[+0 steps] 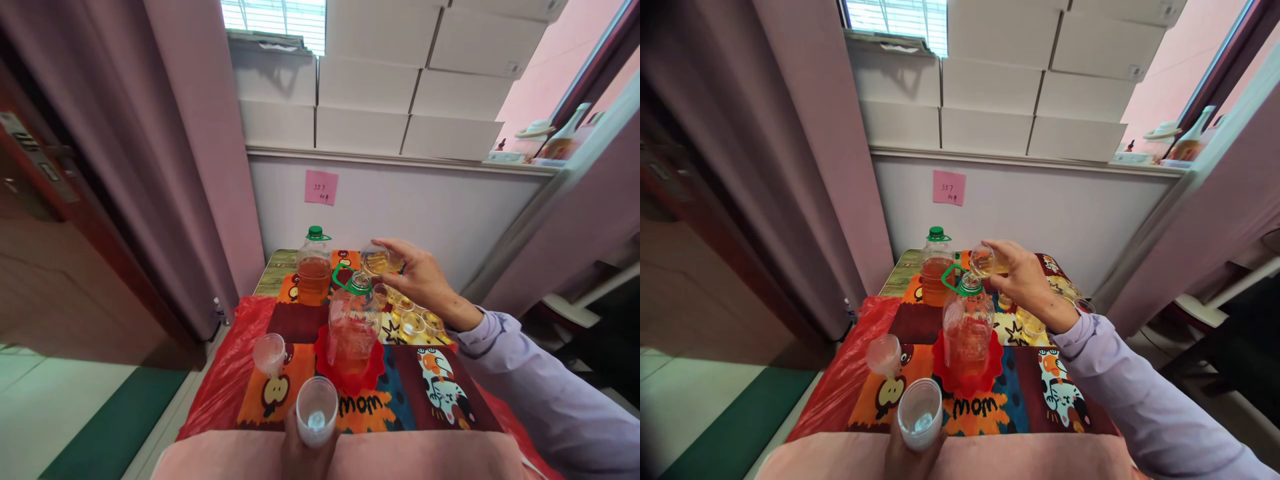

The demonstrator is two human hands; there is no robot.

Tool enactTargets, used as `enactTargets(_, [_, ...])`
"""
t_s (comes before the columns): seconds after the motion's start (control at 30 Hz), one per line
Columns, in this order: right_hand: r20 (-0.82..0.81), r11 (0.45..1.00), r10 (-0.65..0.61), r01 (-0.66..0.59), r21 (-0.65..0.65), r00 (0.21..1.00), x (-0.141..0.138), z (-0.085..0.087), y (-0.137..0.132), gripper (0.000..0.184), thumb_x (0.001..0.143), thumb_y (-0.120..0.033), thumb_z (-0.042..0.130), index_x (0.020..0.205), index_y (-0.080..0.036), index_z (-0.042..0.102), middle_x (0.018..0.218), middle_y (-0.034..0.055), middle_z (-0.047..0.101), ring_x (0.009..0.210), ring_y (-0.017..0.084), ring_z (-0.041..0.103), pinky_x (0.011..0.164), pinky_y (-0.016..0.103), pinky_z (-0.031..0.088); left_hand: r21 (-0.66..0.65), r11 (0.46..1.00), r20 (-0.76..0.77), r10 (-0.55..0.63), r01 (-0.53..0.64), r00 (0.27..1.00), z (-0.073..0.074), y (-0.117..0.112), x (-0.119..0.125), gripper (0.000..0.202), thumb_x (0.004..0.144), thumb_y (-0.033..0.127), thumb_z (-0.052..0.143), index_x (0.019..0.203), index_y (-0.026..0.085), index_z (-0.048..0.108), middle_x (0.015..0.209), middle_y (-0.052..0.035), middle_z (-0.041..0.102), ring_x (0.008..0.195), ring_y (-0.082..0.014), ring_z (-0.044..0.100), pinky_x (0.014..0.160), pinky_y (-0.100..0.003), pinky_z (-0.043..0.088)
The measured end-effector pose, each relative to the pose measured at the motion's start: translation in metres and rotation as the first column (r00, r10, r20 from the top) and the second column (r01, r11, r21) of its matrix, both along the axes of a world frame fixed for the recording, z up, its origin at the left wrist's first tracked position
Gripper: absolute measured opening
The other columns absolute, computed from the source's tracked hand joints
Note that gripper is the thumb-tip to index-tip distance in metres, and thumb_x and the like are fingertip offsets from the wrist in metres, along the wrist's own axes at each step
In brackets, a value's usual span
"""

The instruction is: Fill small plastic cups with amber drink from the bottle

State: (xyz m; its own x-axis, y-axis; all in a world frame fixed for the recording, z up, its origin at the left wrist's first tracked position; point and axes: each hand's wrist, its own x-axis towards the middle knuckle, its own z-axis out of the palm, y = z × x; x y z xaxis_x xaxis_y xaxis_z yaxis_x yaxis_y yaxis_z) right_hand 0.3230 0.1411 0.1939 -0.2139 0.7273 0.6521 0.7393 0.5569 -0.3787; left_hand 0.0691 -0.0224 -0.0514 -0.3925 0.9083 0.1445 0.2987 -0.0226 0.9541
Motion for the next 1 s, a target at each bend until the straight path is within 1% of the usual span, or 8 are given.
enactTargets(0.13, [0.049, 0.999, 0.016, -0.018, 0.034, 0.999, 0.001, 0.001, 0.002, 0.065, 0.074, -0.009, 0.068, 0.138, -0.024, 0.075, 0.135, 0.008, 0.079, 0.12, 0.028, 0.076, 0.105, 0.044, 0.062, -0.006, 1.0, -0.011, -0.001, 0.001, 1.0, -0.001, 0.0, 0.0, 0.046, 0.101, 0.044, 0.073, 0.14, 0.022, 0.066, 0.142, -0.0122, 0.067, 0.121, -0.0288, 0.069, 0.098, -0.05, 0.063])
enactTargets(0.33, [0.092, 0.995, 0.028, -0.036, 0.088, 0.995, 0.0, 0.004, 0.002, 0.065, 0.078, -0.008, 0.066, 0.141, -0.023, 0.074, 0.138, 0.0086, 0.078, 0.126, 0.029, 0.075, 0.11, 0.046, 0.061, -0.017, 1.0, -0.027, -0.01, 0.01, 1.0, -0.002, 0.001, 0.0, 0.047, 0.099, 0.045, 0.074, 0.14, 0.024, 0.066, 0.141, -0.0117, 0.067, 0.122, -0.0297, 0.069, 0.097, -0.05, 0.063])
enactTargets(0.57, [0.137, 0.991, 0.013, -0.03, 0.127, 0.99, 0.001, 0.003, 0.005, 0.066, 0.08, -0.008, 0.067, 0.143, -0.028, 0.073, 0.142, 0.0063, 0.077, 0.131, 0.03, 0.073, 0.115, 0.051, 0.06, -0.066, 0.998, -0.043, -0.02, 0.017, 0.999, 0.0, 0.001, 0.001, 0.046, 0.099, 0.046, 0.075, 0.14, 0.026, 0.067, 0.141, -0.0115, 0.068, 0.123, -0.03, 0.069, 0.096, -0.049, 0.064])
enactTargets(0.8, [0.184, 0.984, 0.028, -0.059, 0.168, 0.983, 0.001, 0.003, 0.005, 0.064, 0.084, -0.007, 0.065, 0.144, -0.026, 0.071, 0.143, 0.0086, 0.076, 0.134, 0.029, 0.072, 0.118, 0.053, 0.058, -0.133, 0.991, -0.029, -0.019, 0.015, 0.999, -0.002, -0.011, 0.006, 0.045, 0.1, 0.045, 0.074, 0.139, 0.025, 0.067, 0.139, -0.011, 0.068, 0.12, -0.0285, 0.07, 0.095, -0.047, 0.064])
enactTargets(0.83, [0.19, 0.983, 0.03, -0.064, 0.175, 0.981, 0.002, 0.003, 0.006, 0.064, 0.084, -0.006, 0.064, 0.144, -0.026, 0.071, 0.143, 0.009, 0.076, 0.134, 0.029, 0.071, 0.118, 0.053, 0.058, -0.144, 0.989, -0.025, -0.018, 0.014, 1.0, -0.002, -0.012, 0.007, 0.044, 0.099, 0.046, 0.074, 0.137, 0.024, 0.067, 0.135, -0.0105, 0.07, 0.116, -0.0276, 0.071, 0.092, -0.046, 0.064])
enactTargets(0.9, [0.206, 0.979, 0.037, -0.076, 0.187, 0.978, 0.003, 0.002, 0.006, 0.065, 0.084, -0.005, 0.064, 0.145, -0.025, 0.071, 0.143, 0.0098, 0.075, 0.134, 0.029, 0.071, 0.119, 0.052, 0.057, -0.161, 0.987, -0.016, -0.01, 0.007, 1.0, -0.003, -0.014, 0.007, 0.046, 0.094, 0.051, 0.078, 0.13, 0.023, 0.07, 0.114, -0.0082, 0.076, 0.099, -0.0282, 0.076, 0.081, -0.043, 0.065])
enactTargets(0.97, [0.23, 0.975, 0.043, -0.091, 0.201, 0.972, 0.003, 0.0, 0.007, 0.067, 0.083, -0.003, 0.063, 0.146, -0.025, 0.07, 0.144, 0.01, 0.075, 0.136, 0.029, 0.07, 0.12, 0.053, 0.056, -0.17, 0.985, -0.008, 0.006, -0.008, 1.0, -0.003, -0.013, 0.006, 0.051, 0.082, 0.056, 0.084, 0.121, 0.026, 0.073, 0.089, -0.0053, 0.078, 0.08, -0.0324, 0.078, 0.07, -0.044, 0.065])
enactTargets(1.0, [0.247, 0.973, 0.046, -0.099, 0.209, 0.968, 0.003, -0.001, 0.008, 0.067, 0.084, -0.003, 0.062, 0.147, -0.025, 0.07, 0.145, 0.0098, 0.075, 0.138, 0.029, 0.069, 0.12, 0.054, 0.056, -0.17, 0.985, -0.002, 0.014, -0.014, 1.0, -0.003, -0.011, 0.006, 0.053, 0.075, 0.056, 0.087, 0.118, 0.027, 0.074, 0.081, -0.0045, 0.078, 0.074, -0.0353, 0.079, 0.067, -0.045, 0.064])
